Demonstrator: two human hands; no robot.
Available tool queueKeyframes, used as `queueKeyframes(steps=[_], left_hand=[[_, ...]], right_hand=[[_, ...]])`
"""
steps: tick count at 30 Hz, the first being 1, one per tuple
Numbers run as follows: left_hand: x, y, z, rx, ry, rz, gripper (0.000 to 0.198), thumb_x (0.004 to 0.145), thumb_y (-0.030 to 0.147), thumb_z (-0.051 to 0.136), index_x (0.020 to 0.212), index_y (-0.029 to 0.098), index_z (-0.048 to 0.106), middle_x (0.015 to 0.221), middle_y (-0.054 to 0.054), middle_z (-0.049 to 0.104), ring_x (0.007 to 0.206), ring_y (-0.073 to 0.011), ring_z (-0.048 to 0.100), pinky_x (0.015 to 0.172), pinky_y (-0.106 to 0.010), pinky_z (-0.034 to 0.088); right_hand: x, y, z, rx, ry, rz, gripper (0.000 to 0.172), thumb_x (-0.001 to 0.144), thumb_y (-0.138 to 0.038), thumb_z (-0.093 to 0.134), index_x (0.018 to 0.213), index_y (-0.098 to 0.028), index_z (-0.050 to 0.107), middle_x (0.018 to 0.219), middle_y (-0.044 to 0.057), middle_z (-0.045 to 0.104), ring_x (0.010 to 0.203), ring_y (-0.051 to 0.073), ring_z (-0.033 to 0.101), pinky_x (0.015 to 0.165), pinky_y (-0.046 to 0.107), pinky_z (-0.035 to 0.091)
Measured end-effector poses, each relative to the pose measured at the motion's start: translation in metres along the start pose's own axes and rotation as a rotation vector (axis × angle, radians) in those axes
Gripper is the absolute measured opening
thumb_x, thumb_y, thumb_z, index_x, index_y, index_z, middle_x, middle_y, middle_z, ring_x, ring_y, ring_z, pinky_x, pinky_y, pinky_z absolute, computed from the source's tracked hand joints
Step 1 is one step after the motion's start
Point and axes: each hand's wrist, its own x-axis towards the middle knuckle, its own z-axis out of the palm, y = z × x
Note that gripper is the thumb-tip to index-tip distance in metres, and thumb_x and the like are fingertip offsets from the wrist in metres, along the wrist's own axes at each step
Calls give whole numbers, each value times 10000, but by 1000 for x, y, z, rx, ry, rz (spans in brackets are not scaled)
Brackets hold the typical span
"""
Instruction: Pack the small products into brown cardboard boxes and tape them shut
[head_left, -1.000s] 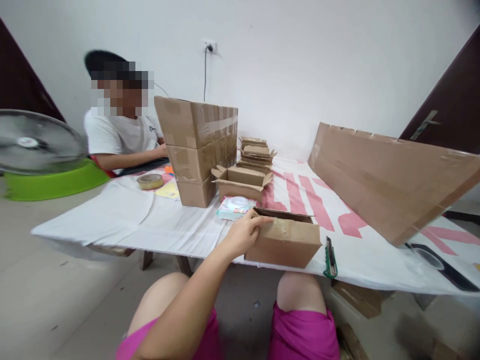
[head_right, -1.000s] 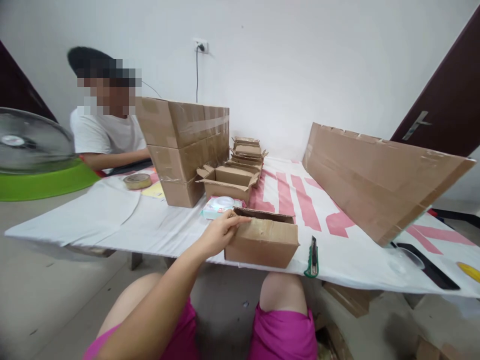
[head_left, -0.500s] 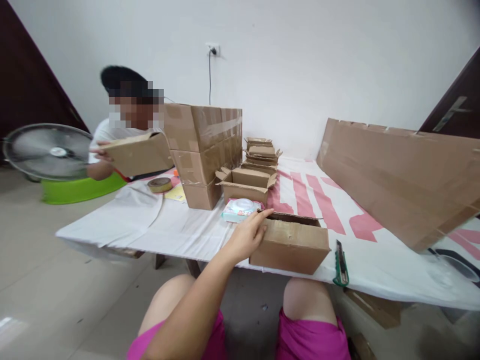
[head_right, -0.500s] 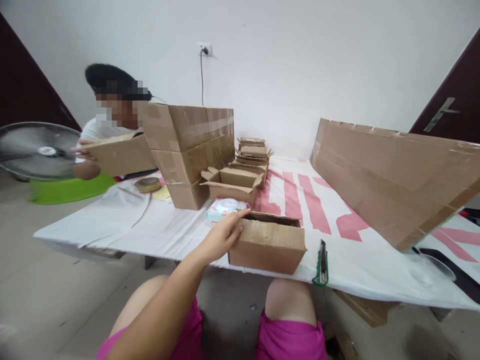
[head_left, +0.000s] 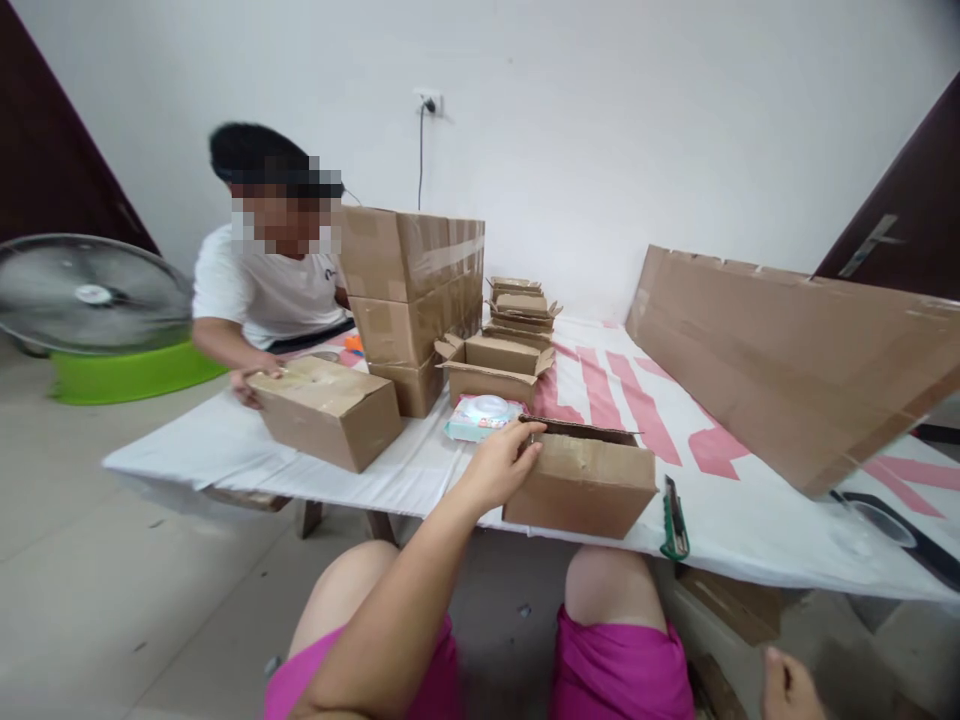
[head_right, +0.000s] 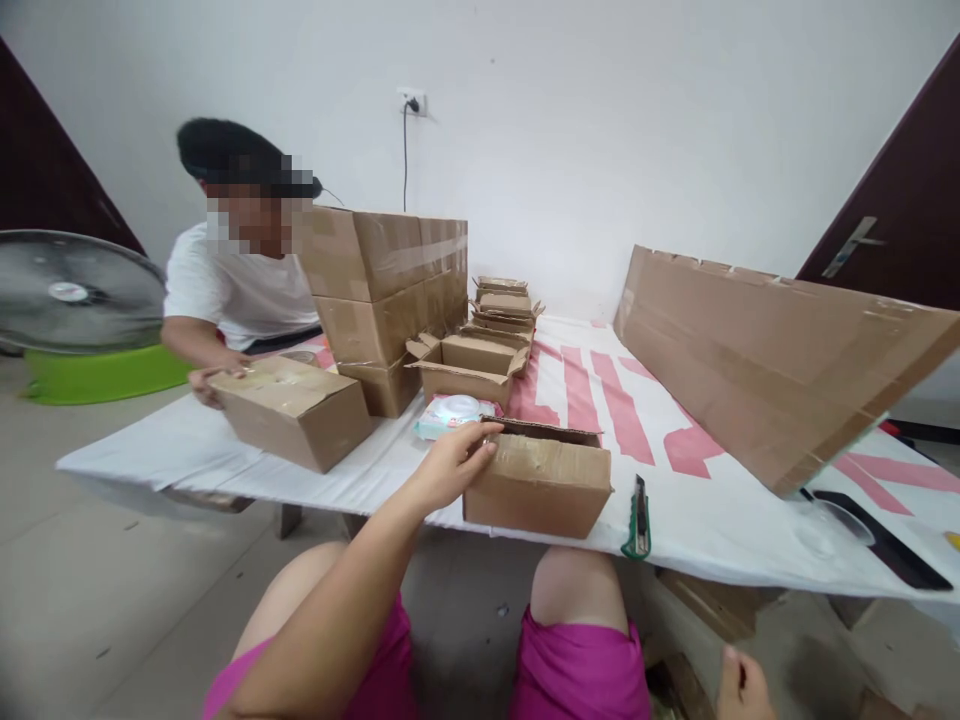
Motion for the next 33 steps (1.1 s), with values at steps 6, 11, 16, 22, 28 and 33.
queueKeyframes(steps=[6, 11, 16, 22, 28, 33], left_hand=[[-2, 4, -5, -350, 59, -31, 406, 930, 440, 310, 932, 162, 606, 696, -31, 657, 689, -166, 606, 685, -284, 447], [-5, 5, -5, -368, -71, -126, 220, 854, 372, 476, 824, 177, 573, 629, -2, 619, 602, -150, 592, 606, -274, 465], [-9, 6, -6, 97, 107, 78, 610, 587, 304, 790, 1148, 228, 563, 1323, -119, 467, 1274, -337, 400, 1040, -512, 339], [-11, -7, -7, 123, -78, 87, 994, 567, 390, 813, 1411, 263, 304, 1464, -135, 309, 1366, -351, 283, 1086, -518, 296], [-17, -5, -11, 219, -125, 118, 680, 552, 449, 814, 1148, 219, 581, 1283, -106, 480, 1163, -315, 510, 982, -444, 425], [-20, 2, -10, 277, -109, 104, 659, 548, 403, 830, 1120, 202, 570, 1258, -119, 475, 1148, -318, 505, 953, -448, 437]], right_hand=[[24, -114, -31, 323, 68, -264, 520, 742, -705, 429, 816, -204, 550, 678, 59, 609, 608, 221, 588, 641, 392, 490], [29, -223, -37, 514, -50, -535, 420, 800, -597, 509, 849, -186, 582, 711, 31, 600, 639, 163, 567, 627, 311, 484], [27, -303, -23, 384, -202, -874, 337, 819, -510, 548, 945, -204, 608, 923, 71, 651, 856, 206, 609, 772, 362, 507], [3, -342, -3, -30, -372, -1236, 659, 753, -565, 615, 1287, -201, 485, 1345, 148, 492, 1258, 314, 421, 1029, 516, 360], [-36, -314, 1, -107, -272, -1327, 334, 868, -378, 533, 1138, -189, 586, 1195, 136, 570, 1130, 277, 497, 948, 473, 418], [-48, -303, -3, -88, -286, -1350, 246, 877, -340, 527, 1050, -183, 605, 993, 106, 619, 955, 243, 550, 837, 420, 457]])
